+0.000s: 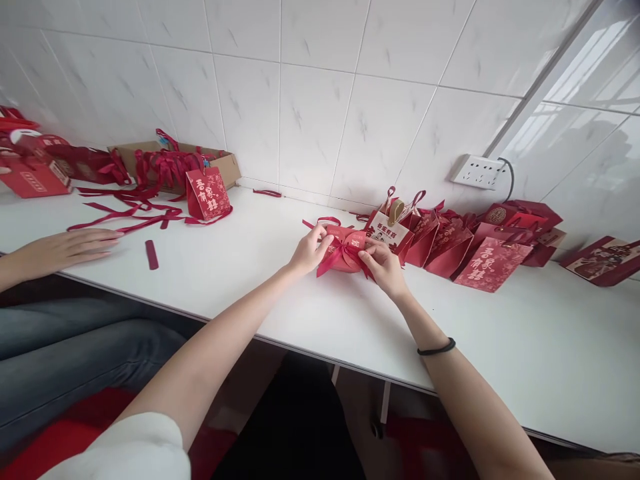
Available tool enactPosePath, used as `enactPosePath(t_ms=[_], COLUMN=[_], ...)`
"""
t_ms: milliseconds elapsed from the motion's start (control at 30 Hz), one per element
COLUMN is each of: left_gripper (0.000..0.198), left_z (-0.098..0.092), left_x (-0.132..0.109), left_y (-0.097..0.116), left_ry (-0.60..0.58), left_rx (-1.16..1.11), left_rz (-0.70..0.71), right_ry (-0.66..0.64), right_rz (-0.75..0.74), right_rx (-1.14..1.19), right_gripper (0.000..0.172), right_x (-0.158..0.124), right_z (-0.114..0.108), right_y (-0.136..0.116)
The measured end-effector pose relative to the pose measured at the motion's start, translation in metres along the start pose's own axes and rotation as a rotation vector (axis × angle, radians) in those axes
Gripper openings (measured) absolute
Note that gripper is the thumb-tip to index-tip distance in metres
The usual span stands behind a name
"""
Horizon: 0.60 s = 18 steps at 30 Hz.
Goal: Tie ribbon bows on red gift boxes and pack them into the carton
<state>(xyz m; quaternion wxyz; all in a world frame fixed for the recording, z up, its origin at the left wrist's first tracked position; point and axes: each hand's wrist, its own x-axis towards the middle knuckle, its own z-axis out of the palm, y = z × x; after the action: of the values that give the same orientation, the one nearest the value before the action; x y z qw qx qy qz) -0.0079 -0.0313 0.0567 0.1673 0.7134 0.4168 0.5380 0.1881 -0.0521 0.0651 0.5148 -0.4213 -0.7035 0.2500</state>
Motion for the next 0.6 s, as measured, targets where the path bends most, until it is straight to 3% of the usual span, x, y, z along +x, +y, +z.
enactPosePath(t_ms=[167,333,600], left_gripper=[0.020,0.015,0.017], left_z=[0.006,0.006,0.008], left_x=[-0.002,-0.009,-0.008], left_y=[0.002,0.001,0.004], left_ry=[0.077,0.065,0.083], left_rx=[-0.022,-0.049,-0.124], left_rz=[0.004,0.095,-0.049], right_ry=[0.005,-0.030,-0.028], right_rz=[0.012,0.035,0.096], right_rx=[0.006,0.016,0.078], right_gripper=[0.033,0.030,0.035], right_x=[-0.001,-0.003,0.002], right_z=[-0.002,-0.004,-0.005], right_y=[0.001,-0.004,0.003])
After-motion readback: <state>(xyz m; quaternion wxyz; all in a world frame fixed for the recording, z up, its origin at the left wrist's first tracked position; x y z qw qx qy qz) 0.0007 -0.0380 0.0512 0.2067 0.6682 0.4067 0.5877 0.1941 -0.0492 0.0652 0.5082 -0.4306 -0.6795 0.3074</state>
